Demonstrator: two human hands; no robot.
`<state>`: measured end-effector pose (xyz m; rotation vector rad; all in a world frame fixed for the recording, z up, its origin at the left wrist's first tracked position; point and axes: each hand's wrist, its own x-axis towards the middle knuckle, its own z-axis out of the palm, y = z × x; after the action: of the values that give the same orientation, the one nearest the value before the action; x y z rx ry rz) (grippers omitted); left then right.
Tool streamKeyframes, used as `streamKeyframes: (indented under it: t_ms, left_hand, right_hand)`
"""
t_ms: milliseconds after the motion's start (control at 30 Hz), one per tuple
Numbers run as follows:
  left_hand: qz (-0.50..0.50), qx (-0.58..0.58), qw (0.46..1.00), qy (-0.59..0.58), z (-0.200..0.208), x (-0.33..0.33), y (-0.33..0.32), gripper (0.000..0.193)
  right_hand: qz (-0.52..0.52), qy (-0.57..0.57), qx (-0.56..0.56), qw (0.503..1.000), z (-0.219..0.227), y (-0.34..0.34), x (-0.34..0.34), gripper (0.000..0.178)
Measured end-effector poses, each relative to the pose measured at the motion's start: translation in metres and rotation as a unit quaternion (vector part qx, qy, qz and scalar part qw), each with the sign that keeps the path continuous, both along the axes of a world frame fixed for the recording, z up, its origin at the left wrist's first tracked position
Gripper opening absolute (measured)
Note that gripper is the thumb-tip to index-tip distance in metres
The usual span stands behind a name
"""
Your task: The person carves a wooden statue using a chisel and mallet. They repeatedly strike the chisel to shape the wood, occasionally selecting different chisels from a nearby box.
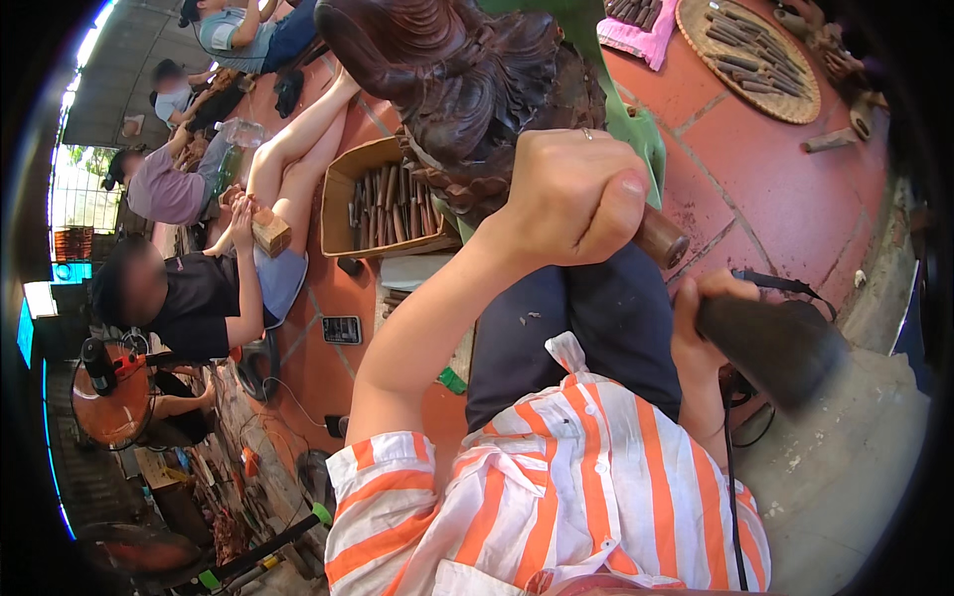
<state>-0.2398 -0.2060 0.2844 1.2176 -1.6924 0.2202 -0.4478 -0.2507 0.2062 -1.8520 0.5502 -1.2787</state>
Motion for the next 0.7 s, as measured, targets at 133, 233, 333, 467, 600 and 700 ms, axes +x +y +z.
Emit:
streamKeyframes:
  t_ms: [133,233,333,467,600,700]
  left_hand:
    - [0.002,-0.002,1.000,-0.022,0.000,-0.003,-0.002,0.032]
    - [0.026,-0.011,0.999,-0.044,-0.006,-0.002,-0.008,0.033]
    - [0.111,0.102,0.980,-0.133,-0.005,-0.012,-0.024,0.035]
    - [0.067,0.197,0.936,-0.283,-0.018,-0.047,-0.038,0.035]
    - [0.042,0.143,0.970,-0.193,-0.025,-0.058,-0.030,0.031]
    - [0.032,0.107,0.986,-0.121,-0.024,-0.069,-0.018,0.028]
  right_hand:
    - [-0.064,0.056,-0.013,0.996,-0.019,-0.005,-0.001,0.013]
    - [-0.019,0.028,0.029,0.999,-0.007,-0.007,0.003,0.014]
    - [-0.031,-0.011,0.127,0.991,-0.021,-0.006,0.002,0.015]
    - [-0.027,-0.019,0.114,0.993,-0.024,-0.010,-0.009,0.019]
    - [-0.022,-0.059,0.017,0.998,-0.022,-0.021,-0.013,0.023]
    - [0.030,-0.088,0.071,0.993,-0.027,-0.024,-0.015,0.026]
